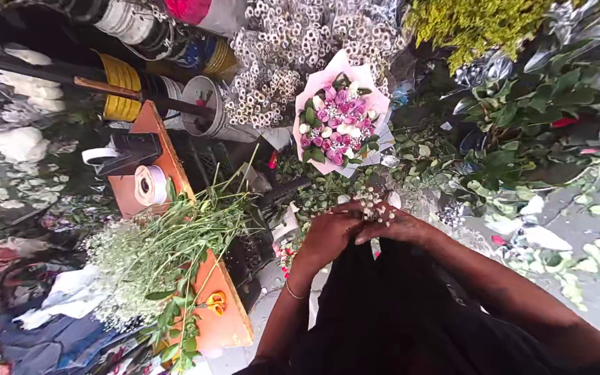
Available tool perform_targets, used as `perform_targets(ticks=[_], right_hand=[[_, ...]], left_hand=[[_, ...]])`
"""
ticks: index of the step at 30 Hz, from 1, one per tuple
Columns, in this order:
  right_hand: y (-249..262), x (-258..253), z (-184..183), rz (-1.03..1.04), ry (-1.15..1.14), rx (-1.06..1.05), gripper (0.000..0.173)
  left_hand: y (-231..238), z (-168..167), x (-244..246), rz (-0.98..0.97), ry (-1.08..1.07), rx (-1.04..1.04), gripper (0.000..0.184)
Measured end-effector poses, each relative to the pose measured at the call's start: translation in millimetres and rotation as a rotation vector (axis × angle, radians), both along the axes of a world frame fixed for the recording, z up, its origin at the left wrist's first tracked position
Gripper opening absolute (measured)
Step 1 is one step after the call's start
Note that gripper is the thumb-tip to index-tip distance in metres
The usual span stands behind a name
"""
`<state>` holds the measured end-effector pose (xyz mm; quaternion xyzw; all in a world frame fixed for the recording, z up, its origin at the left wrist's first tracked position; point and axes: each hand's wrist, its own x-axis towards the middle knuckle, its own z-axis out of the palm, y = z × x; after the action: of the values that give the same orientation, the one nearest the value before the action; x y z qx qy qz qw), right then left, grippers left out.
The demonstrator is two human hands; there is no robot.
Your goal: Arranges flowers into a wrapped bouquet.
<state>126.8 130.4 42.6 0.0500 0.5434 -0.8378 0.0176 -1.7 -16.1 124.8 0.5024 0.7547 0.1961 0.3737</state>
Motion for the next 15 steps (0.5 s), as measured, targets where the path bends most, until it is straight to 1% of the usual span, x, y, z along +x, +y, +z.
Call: perform_targets(ticks=[2, 4, 5, 7, 10, 11, 12, 14, 15], right_hand=[[3, -5, -20, -0.025, 0.035, -0.098, 0.050], [8, -10, -43, -0.114, 0.167, -0.171, 0.036], [12, -12, -51, -0.130, 0.222, -0.190, 0.032], [22, -18, -64, -0.123, 0.286, -0.124, 0.027], [36, -19, -82, -0.196, 0.261, 0.078, 0.018], [39, -18, -88, -0.247, 0.232, 0.128, 0.016], [41, -18, -93, -0.307, 0.196, 0.153, 0.015], [44, -20, -102, -0.485, 0.103, 0.111, 0.012], [46, -22, -105, -0.595, 0.051, 0.090, 0.012]], left_hand=[[9, -10, -19, -0.113, -0.195, -0.009, 0.017], [16, -30, -40, -0.170, -0.366, 0.021, 0.022], [19, -42, -50, -0.185, -0.467, 0.022, 0.023], [25, -67, -69, -0.210, -0.636, 0.008, 0.020], [35, -103, -90, -0.232, -0.789, -0.008, 0.017], [38, -113, -97, -0.223, -0.789, 0.001, 0.018], [42, -120, -103, -0.201, -0.738, 0.012, 0.019], [48, -133, -117, -0.112, -0.507, 0.011, 0.027], [52, -139, -121, -0.044, -0.327, -0.005, 0.032]])
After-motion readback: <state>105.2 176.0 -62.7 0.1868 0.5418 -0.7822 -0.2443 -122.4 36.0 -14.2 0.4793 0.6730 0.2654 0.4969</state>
